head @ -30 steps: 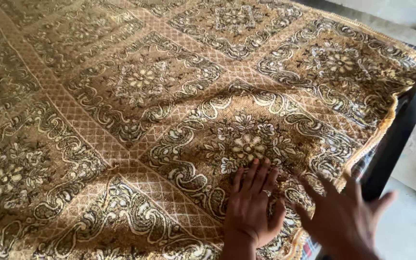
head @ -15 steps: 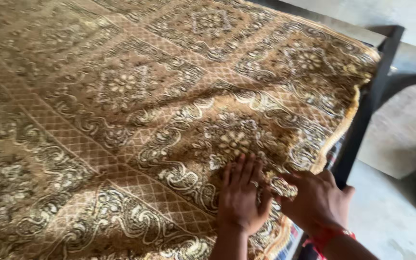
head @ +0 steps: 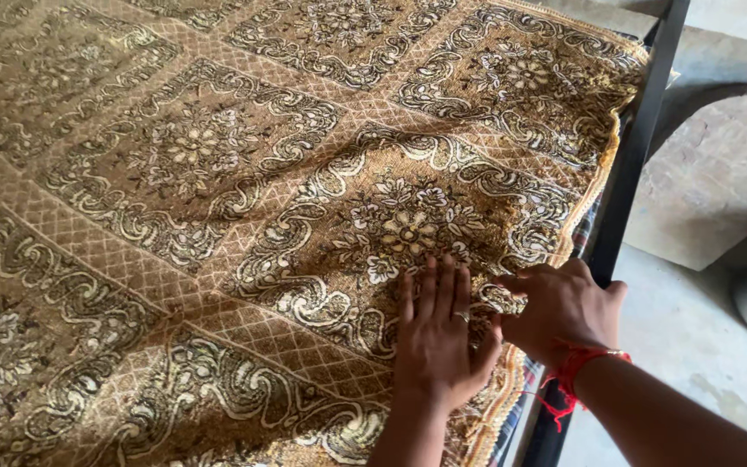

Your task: The person uses their hands to smooth out a patterned blanket on a bed frame, pressing and pulling the fabric across the surface and edges.

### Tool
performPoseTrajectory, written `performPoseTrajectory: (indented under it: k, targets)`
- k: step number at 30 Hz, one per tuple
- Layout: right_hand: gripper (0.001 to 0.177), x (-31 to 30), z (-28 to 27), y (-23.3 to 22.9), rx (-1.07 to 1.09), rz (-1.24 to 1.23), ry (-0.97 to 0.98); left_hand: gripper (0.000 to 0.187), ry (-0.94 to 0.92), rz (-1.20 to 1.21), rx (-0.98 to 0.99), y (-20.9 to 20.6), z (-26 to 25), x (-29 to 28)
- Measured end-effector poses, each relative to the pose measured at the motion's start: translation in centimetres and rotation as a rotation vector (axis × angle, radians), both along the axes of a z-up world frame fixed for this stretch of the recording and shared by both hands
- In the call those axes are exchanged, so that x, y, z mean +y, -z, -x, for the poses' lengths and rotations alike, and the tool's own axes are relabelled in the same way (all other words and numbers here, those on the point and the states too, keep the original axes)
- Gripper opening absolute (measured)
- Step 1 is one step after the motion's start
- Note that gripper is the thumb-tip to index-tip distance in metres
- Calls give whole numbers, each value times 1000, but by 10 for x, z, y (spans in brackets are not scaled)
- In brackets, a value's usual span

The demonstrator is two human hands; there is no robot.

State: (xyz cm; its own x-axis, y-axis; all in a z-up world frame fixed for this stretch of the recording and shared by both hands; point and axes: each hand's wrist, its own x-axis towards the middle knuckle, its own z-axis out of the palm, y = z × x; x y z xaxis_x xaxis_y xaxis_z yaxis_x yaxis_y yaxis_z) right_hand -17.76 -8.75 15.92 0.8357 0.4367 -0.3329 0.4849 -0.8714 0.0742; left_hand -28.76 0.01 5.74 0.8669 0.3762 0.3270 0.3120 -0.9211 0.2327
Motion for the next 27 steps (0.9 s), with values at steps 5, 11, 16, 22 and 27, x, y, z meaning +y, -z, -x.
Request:
performPoseTrajectory:
  k: [5,11,16,22,27]
  targets:
    - [55,-2,-1,1,-44,3,-37,103,121,160,66,-21,37,-24]
    - [57,-3,-4,8,-62,-14,-39,106,79,-11,11,-16,44,-35]
    - [60,-6,-8,18,-62,23,-26,91,7,-247,20,-4,47,-41]
    - [63,-9,-10,24,-104,0,-55,106,137,112,-223,-5,47,-46]
    - [59,-10,-13,26,-99,6,-60,78,82,-64,-30,13,45,-64]
